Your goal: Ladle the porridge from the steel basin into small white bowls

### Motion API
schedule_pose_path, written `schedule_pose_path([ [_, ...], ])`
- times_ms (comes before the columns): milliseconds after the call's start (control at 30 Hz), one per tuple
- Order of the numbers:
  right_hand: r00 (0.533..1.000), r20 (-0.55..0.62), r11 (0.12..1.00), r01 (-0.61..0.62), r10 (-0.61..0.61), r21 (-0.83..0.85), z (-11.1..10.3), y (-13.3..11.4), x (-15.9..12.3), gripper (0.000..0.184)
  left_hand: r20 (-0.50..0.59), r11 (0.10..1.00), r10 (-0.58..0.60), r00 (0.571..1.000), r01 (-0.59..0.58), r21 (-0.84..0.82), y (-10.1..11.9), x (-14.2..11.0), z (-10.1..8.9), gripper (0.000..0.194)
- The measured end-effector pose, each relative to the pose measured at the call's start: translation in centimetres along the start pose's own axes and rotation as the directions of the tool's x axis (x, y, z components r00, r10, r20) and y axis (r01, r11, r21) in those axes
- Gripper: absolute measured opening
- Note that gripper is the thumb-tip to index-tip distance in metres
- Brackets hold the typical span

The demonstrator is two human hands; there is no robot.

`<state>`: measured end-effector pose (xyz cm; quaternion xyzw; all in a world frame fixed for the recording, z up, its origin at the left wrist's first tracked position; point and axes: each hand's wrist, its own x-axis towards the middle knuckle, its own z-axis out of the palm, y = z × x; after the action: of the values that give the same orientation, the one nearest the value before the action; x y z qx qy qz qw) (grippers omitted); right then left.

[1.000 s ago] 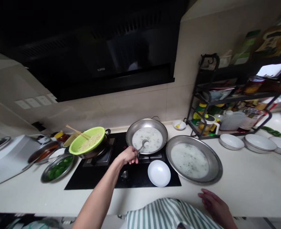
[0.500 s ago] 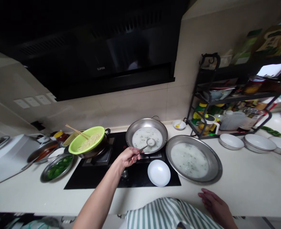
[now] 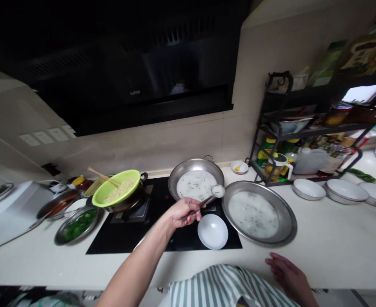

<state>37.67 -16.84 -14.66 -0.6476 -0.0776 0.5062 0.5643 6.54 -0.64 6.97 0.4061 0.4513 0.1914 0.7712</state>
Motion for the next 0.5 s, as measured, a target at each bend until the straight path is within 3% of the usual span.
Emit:
schedule_pose_path([
  [333,1.0,-0.008,1.0,-0.005,0.005,0.001,-0.5,0.3,0.0,0.041,0.141,0.989,-0.121,0.983,0.108,0.097,-2.1,2.9,4.6,0.022],
  [500,1.0,-0.003,1.0,-0.007,0.008,0.027,-0.4,0.6,0.1,0.043,0.094,0.927,-0.106,0.99,0.064,0.369,-4.3,4.5,6.8,0.017],
])
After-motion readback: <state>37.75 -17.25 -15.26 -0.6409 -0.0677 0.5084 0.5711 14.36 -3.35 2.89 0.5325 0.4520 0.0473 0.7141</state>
